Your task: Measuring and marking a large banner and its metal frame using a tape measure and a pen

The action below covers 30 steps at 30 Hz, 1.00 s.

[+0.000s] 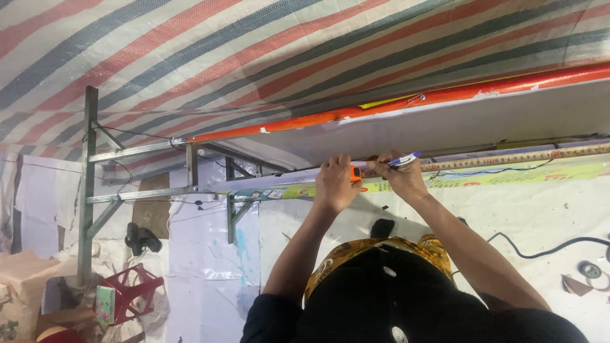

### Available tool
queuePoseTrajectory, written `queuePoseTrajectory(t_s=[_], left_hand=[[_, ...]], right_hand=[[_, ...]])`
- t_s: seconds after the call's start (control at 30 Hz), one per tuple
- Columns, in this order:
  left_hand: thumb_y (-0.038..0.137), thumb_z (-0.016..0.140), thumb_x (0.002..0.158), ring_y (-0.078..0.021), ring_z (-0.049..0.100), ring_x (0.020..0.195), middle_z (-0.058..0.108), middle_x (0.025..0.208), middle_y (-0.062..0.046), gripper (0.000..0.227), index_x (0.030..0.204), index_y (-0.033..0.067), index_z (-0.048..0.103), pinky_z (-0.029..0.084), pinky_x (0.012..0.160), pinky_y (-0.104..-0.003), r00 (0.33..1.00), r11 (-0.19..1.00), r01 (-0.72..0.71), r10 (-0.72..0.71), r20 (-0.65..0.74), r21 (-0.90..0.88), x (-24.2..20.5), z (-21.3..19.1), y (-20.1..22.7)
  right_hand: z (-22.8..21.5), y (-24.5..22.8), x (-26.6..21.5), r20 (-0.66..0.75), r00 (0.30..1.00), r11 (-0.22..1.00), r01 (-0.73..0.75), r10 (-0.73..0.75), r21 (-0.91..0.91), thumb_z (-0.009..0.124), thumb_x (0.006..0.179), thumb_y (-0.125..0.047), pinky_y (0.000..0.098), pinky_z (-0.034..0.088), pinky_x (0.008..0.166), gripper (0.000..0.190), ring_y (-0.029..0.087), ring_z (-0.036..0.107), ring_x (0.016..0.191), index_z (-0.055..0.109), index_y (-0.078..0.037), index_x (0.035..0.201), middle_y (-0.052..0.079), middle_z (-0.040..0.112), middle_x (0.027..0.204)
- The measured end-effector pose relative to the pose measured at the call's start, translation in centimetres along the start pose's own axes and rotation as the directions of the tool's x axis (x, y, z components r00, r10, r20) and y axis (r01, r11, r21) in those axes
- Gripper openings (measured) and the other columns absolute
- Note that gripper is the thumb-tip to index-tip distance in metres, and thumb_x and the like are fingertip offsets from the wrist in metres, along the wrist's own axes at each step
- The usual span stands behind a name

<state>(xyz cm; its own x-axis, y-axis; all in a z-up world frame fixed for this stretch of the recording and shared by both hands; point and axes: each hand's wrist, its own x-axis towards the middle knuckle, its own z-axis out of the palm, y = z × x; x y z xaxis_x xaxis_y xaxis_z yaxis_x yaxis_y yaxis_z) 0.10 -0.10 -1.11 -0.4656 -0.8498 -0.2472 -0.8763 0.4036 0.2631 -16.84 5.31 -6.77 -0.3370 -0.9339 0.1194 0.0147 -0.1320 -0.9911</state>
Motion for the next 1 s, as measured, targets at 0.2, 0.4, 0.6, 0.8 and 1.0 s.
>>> queuePoseTrajectory(t_s=[0.2, 0.4, 0.6, 0.8, 1.0], left_hand=[[0.031, 0.08, 0.078, -0.046, 0.069, 0.101, 0.063, 0.102, -0.02, 0.047, 0.106, 0.0063, 0.052, 0.062, 0.077, -0.051, 1.0, 0.999, -0.013, 0.013, 0.0, -0.035, -0.1, -0.6, 0.1], [0.03, 0.079, 0.077, -0.0473, 0.07, 0.099, 0.064, 0.102, -0.021, 0.047, 0.107, 0.0053, 0.053, 0.062, 0.076, -0.053, 1.0, 0.999, -0.023, 0.023, -0.015, -0.038, 0.1, -0.2, -0.1], [0.031, 0.08, 0.075, -0.0446, 0.072, 0.096, 0.065, 0.099, -0.02, 0.047, 0.106, 0.0057, 0.055, 0.062, 0.075, -0.05, 0.999, 0.999, -0.028, 0.028, -0.029, -0.019, 0.1, -0.3, 0.1], [0.031, 0.079, 0.074, -0.0459, 0.071, 0.095, 0.065, 0.099, -0.019, 0.048, 0.105, 0.006, 0.054, 0.062, 0.075, -0.052, 0.997, 0.999, -0.04, 0.04, -0.059, -0.008, 0.4, 0.7, -0.3], [0.03, 0.079, 0.073, -0.0466, 0.071, 0.094, 0.066, 0.098, -0.019, 0.046, 0.105, 0.0057, 0.055, 0.062, 0.075, -0.053, 0.997, 0.999, -0.033, 0.032, -0.066, -0.012, 0.4, 0.9, -0.2]], right_hand=[[-0.1, 1.6, 0.2, 0.023, 0.999, 1.0, -0.022, 0.022, -0.015, 0.086, 0.089, -0.011, 0.0277, 0.044, 0.06, 0.022, 0.013, 0.055, 0.059, 0.067, -0.007, 0.078, 0.007, 0.063, 0.064], [-0.6, 3.5, 0.3, 0.036, 0.999, 1.0, -0.012, 0.013, -0.028, 0.087, 0.089, -0.011, 0.0291, 0.044, 0.059, 0.025, 0.014, 0.056, 0.057, 0.066, -0.006, 0.075, 0.009, 0.061, 0.062], [-0.1, 3.4, 0.3, 0.037, 0.999, 0.997, -0.024, 0.027, -0.076, 0.083, 0.091, -0.009, 0.0332, 0.045, 0.061, 0.02, 0.017, 0.056, 0.058, 0.066, -0.004, 0.08, 0.013, 0.062, 0.064], [-0.4, 2.3, 0.2, 0.007, 1.0, 0.998, 0.021, -0.021, -0.062, 0.084, 0.088, -0.006, 0.0319, 0.046, 0.061, 0.02, 0.016, 0.056, 0.062, 0.068, -0.004, 0.078, 0.012, 0.06, 0.063], [-0.7, 2.1, 0.4, 0.037, 0.998, 0.996, 0.06, -0.057, -0.065, 0.081, 0.088, -0.004, 0.0286, 0.048, 0.062, 0.017, 0.015, 0.058, 0.059, 0.067, -0.007, 0.078, 0.008, 0.062, 0.064]])
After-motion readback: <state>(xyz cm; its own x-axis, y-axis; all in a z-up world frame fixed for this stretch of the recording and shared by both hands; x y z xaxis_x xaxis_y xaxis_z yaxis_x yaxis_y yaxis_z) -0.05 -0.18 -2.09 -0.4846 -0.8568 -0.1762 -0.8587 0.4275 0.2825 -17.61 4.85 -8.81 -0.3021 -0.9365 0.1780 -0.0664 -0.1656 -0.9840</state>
